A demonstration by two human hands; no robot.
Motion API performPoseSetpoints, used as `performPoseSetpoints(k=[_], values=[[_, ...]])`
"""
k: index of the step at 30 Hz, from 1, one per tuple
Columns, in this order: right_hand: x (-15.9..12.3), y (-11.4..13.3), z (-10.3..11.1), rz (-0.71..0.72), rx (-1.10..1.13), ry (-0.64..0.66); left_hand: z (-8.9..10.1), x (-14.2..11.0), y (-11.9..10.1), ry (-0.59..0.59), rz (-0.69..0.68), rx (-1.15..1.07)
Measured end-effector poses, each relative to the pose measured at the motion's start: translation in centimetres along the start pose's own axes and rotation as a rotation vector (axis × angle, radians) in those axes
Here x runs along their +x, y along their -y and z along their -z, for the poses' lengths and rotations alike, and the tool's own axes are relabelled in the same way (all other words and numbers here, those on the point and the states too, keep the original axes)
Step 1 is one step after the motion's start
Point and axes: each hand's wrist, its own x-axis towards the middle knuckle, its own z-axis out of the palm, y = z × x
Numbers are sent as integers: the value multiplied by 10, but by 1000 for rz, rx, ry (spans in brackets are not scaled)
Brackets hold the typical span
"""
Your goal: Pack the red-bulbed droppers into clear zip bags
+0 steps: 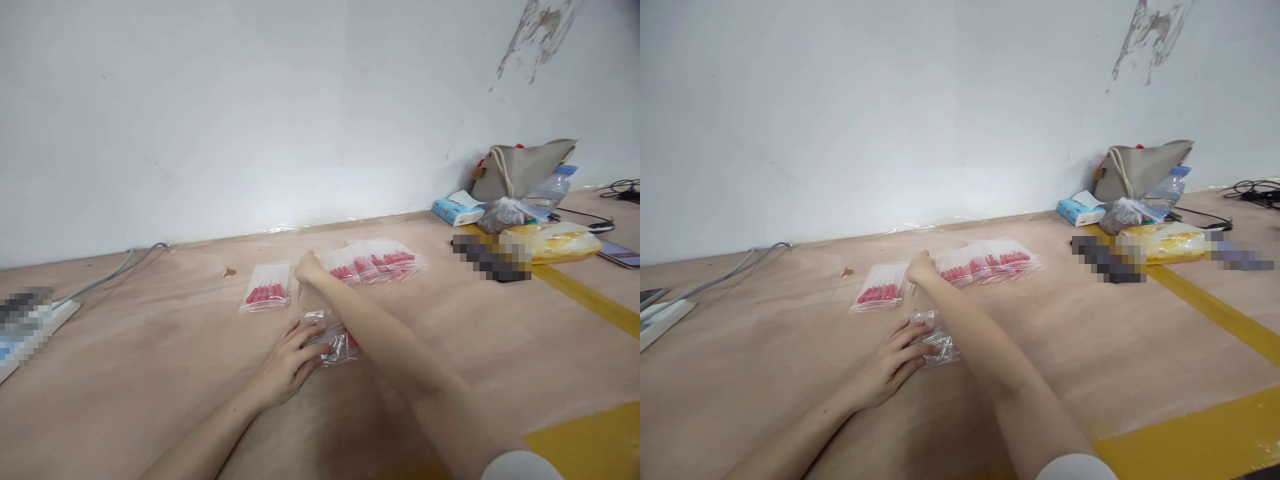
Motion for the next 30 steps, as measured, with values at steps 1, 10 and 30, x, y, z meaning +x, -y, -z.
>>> performPoseSetpoints(k=[1,10,30], values=[[-5,-1,11,-23,15,-2,0,0,0,-2,1,-2],[-118,-78,121,43,568,-472,-2,0,5,-14,32,45],[-158,-101,94,-70,645,-276,0,1,0,-85,90,-19]])
